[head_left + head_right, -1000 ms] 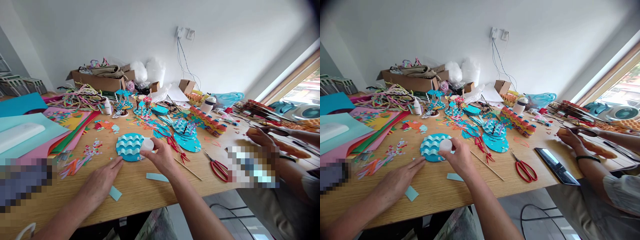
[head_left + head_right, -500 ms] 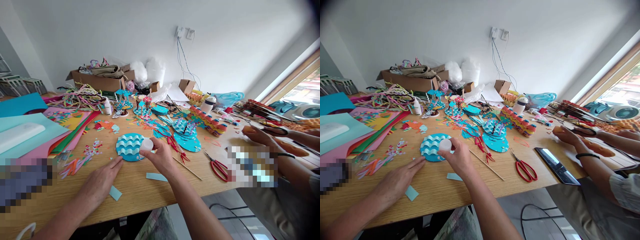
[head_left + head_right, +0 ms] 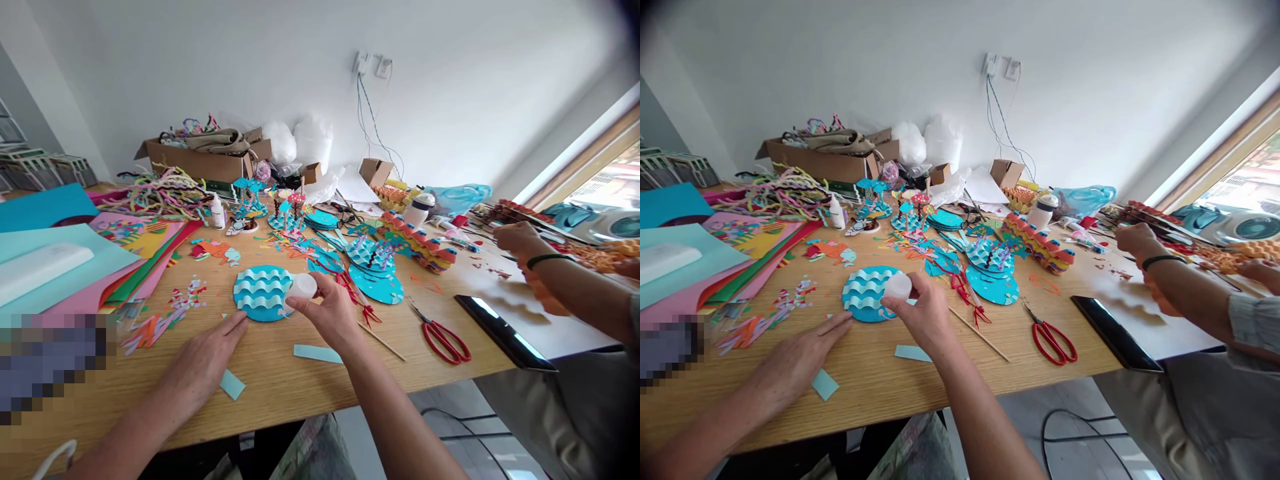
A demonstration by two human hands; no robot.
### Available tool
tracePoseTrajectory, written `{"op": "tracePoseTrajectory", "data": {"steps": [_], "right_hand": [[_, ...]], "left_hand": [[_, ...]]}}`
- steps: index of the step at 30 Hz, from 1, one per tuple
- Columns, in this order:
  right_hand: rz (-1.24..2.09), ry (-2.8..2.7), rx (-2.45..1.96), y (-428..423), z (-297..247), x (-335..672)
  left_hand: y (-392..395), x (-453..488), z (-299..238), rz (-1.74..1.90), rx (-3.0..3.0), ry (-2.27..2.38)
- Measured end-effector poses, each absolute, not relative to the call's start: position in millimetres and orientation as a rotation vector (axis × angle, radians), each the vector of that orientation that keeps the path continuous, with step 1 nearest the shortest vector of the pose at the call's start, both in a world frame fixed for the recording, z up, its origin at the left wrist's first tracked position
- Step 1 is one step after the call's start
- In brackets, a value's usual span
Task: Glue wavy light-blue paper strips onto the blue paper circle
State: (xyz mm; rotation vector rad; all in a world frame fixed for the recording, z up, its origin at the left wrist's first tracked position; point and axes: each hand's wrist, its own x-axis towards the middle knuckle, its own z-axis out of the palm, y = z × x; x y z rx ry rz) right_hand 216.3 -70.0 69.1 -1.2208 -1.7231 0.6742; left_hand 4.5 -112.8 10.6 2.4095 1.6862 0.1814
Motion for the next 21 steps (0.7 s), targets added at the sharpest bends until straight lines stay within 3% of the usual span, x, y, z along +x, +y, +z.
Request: {"op": "tracePoseTrajectory", "data": {"steps": [21], "right_hand": [[0.658, -1.838, -1.216, -67, 63, 194]], "left_hand": [[-113, 7, 13, 0.25, 2.389, 1.685]]}}
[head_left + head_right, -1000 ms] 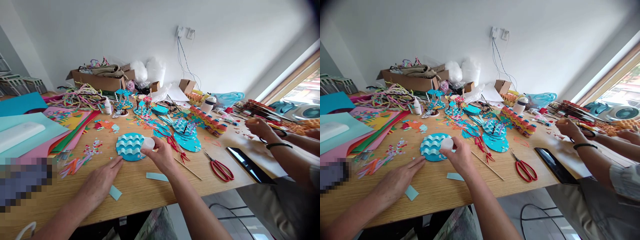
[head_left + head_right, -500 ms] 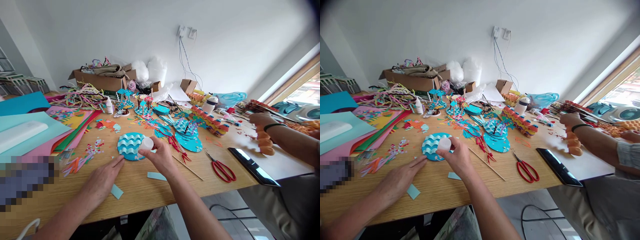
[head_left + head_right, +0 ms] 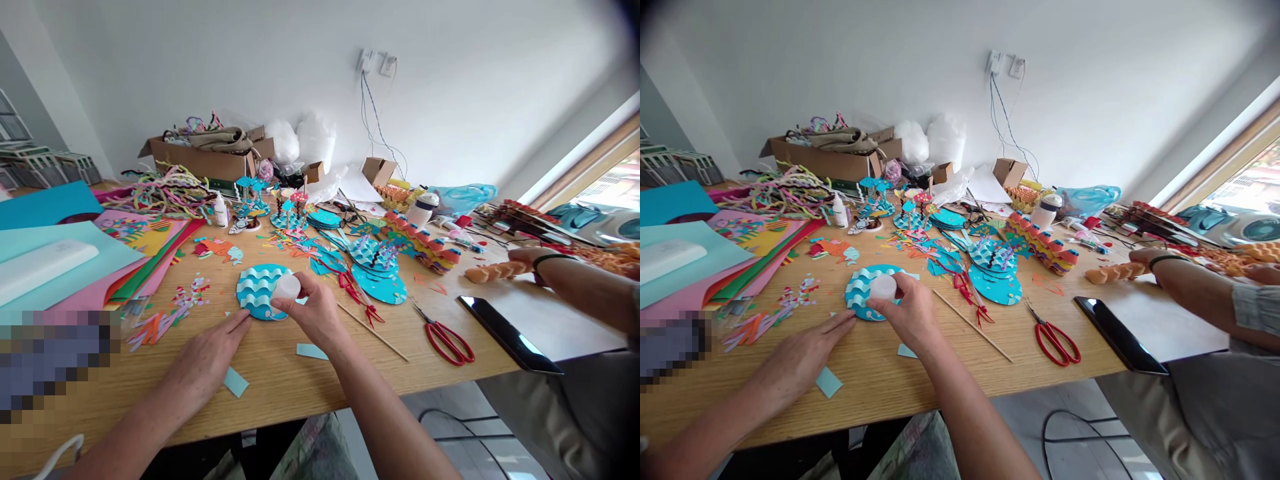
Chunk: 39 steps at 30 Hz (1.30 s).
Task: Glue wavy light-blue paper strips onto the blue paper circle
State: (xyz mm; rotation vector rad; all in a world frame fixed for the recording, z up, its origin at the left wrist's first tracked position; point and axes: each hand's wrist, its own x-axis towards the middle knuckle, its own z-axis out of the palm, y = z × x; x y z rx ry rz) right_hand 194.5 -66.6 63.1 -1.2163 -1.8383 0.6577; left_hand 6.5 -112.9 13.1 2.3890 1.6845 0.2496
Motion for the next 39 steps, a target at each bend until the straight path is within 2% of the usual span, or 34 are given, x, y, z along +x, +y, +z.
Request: {"op": "tracePoseTrajectory", "data": {"steps": [9, 28, 39], "right_hand": [[0.65, -1.836, -1.228, -66.5, 62.3, 195.5], [0.645, -1.806, -1.237, -67.6, 64.0, 196.6], [0.618, -1.837, -1.231, -68.1, 66.2, 195.4]], "left_hand": [[-112.8, 5.2, 10.9, 0.32, 2.37, 1.663], [-113.9, 4.9, 9.7, 0.204, 2.454, 1.682], [-113.1, 2.3, 4.2, 0.378, 2.467, 1.625]]}}
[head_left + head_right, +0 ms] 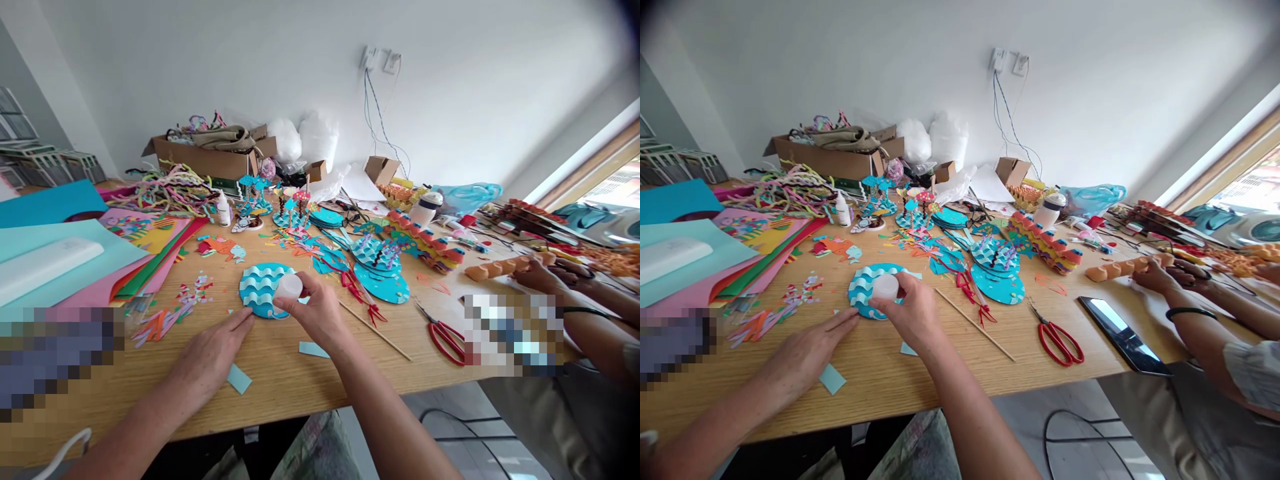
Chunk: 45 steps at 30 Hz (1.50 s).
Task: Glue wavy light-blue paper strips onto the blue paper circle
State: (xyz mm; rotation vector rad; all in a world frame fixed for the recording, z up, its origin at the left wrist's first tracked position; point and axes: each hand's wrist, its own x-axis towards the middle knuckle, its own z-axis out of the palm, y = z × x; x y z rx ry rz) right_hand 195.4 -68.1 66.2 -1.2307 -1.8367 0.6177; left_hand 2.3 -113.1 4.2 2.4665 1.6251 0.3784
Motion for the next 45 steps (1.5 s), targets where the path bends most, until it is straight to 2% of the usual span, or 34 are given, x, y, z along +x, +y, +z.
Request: {"op": "tracePoseTrajectory", "data": {"steps": [16, 29, 36, 41, 45], "right_hand": [[0.784, -1.791, -1.169, -65, 65, 174], [0.755, -1.808, -1.196, -63, 64, 171], [1.149, -1.2, -0.963, -61, 53, 187], [1.278, -0.736, -0.883, -62, 52, 197], [1.332, -0.625, -0.855, -55, 64, 206]], "left_hand": [[-113, 4, 6, 0.418, 2.428, 1.624], [-114, 7, 15, 0.36, 2.371, 1.653], [-113, 5, 15, 0.367, 2.385, 1.598], [-114, 6, 22, 0.296, 2.386, 1.628], [-115, 5, 26, 0.332, 2.365, 1.635]]}}
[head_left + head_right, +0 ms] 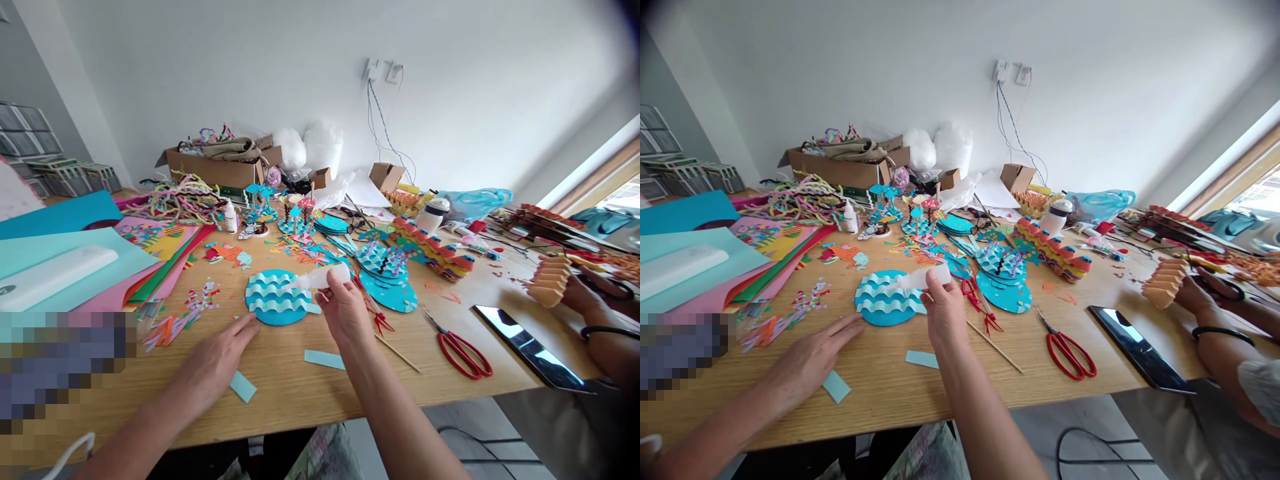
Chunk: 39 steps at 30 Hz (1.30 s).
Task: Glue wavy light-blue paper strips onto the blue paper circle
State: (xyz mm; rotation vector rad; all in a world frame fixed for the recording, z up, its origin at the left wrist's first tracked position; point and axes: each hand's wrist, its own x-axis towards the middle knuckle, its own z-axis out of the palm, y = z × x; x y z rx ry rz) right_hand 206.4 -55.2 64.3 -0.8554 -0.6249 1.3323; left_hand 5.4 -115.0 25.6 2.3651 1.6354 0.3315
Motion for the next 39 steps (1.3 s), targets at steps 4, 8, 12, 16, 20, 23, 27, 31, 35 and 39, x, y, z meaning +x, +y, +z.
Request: {"op": "tracePoseTrajectory", "data": {"steps": [4, 8, 12, 16, 20, 23, 27, 31, 35, 39], "right_hand": [[1.289, -0.731, -0.833, -37, 81, 214], [1.375, -0.709, -0.799, -12, 86, 216], [1.554, -0.518, -0.767, 14, 80, 212], [1.631, -0.491, -0.734, 36, 78, 206], [1.752, -0.545, -0.663, 48, 84, 196], [1.823, -0.601, -0.587, 47, 89, 187], [1.88, -0.657, -0.513, 37, 86, 175], [1.814, -0.811, -0.486, 27, 75, 170], [1.691, -1.084, -0.561, 25, 72, 175], [1.453, -1.482, -0.743, 38, 79, 181]], "left_hand": [[-114, 1, 17, 0.483, 2.341, 1.589], [-113, -4, 15, 0.748, 2.289, 1.503], [-115, -9, 39, 0.925, 2.141, 1.43], [-115, -12, 53, 0.983, 1.896, 1.405], [-102, 0, 54, 0.997, 1.676, 1.425], [-82, 20, 67, 1.033, 1.683, 1.349], [-60, 45, 89, 1.149, 1.575, 1.329], [-55, 57, 95, 1.261, 1.43, 1.244], [-55, 60, 97, 1.241, 1.343, 1.214], [-54, 60, 100, 1.241, 1.375, 1.24]]}}
